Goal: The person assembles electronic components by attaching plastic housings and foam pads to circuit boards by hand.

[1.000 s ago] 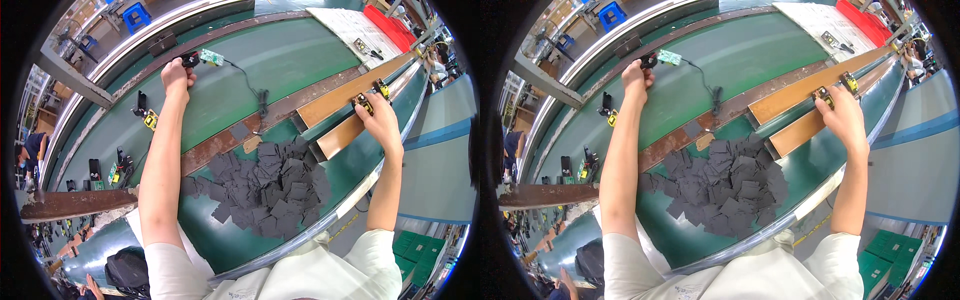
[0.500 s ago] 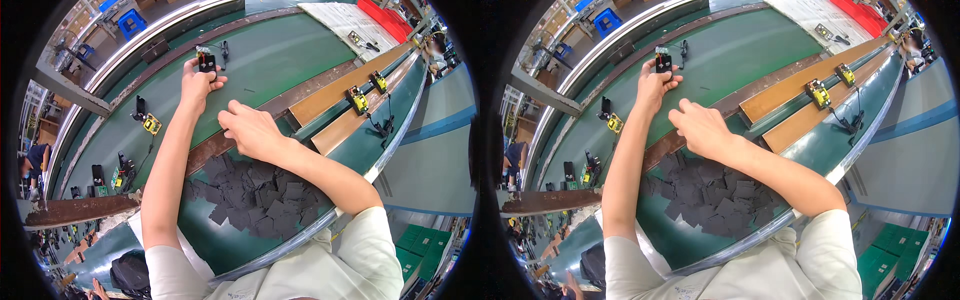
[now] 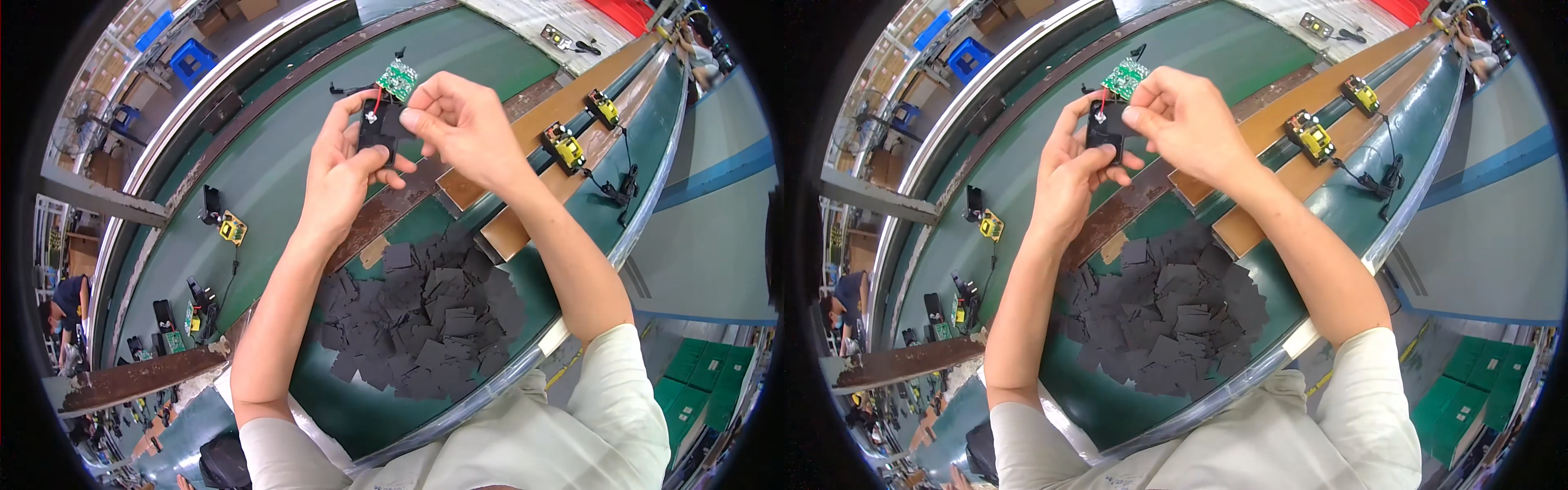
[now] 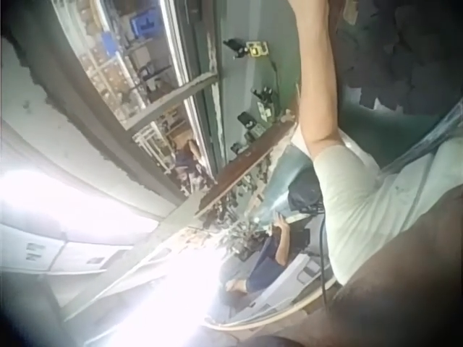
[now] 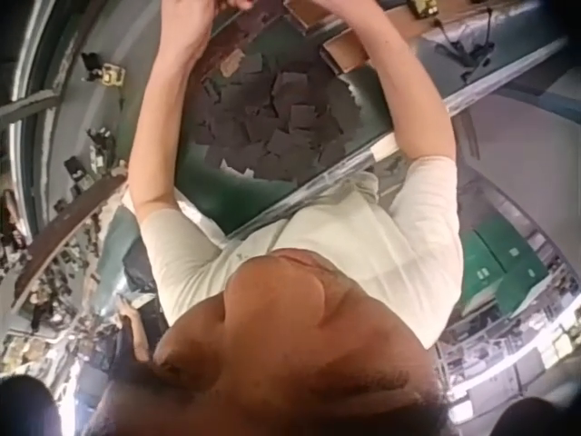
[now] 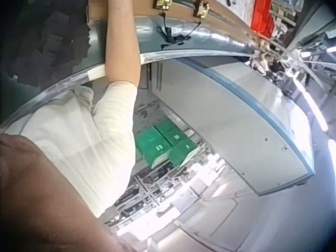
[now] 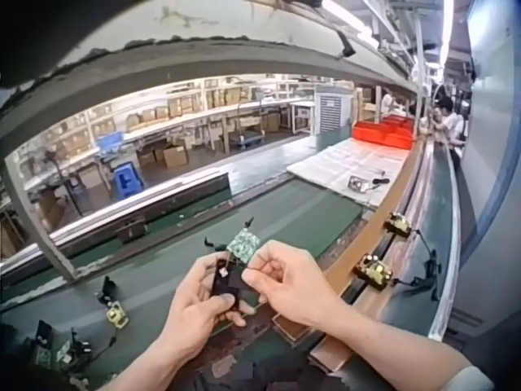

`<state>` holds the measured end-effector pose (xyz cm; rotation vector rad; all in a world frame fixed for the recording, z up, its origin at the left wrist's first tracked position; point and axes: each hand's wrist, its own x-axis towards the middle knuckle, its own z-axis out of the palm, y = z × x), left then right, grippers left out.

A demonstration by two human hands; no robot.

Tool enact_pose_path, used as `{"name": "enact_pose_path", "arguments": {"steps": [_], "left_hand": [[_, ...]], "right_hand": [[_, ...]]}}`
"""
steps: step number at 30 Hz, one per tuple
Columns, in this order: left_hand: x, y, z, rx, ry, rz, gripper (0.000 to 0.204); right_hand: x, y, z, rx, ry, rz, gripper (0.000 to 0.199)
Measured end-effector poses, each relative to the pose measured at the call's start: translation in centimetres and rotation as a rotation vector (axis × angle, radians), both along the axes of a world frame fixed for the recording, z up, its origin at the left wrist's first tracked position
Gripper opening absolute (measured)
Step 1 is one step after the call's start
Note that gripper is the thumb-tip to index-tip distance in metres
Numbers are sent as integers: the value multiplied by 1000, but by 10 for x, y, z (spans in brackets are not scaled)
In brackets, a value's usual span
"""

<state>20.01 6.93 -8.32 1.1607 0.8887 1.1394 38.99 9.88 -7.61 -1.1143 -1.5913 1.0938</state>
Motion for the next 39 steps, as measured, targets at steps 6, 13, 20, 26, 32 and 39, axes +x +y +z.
{"name": "enact_pose_path", "arguments": {"steps": [6,13,20,26,32,39], "left_hand": [[12,-5,-2,14,6,6,44],[0,-4,9,-10,137,-138,39],[-10,-4,20,67,187,-55,30],[-6,8,-6,601,536,312,25],[-7,3,2,466,482,287,23],[-10,7,-1,775,648,442,21]], "right_hand": [[-8,-7,-9,300,-190,-71,15],[14,25,-14,570,-44,-146,20],[20,12,9,-140,110,269,32],[14,2,13,-460,322,375,35],[7,0,11,-542,421,373,37],[9,3,5,-540,388,391,39]]}}
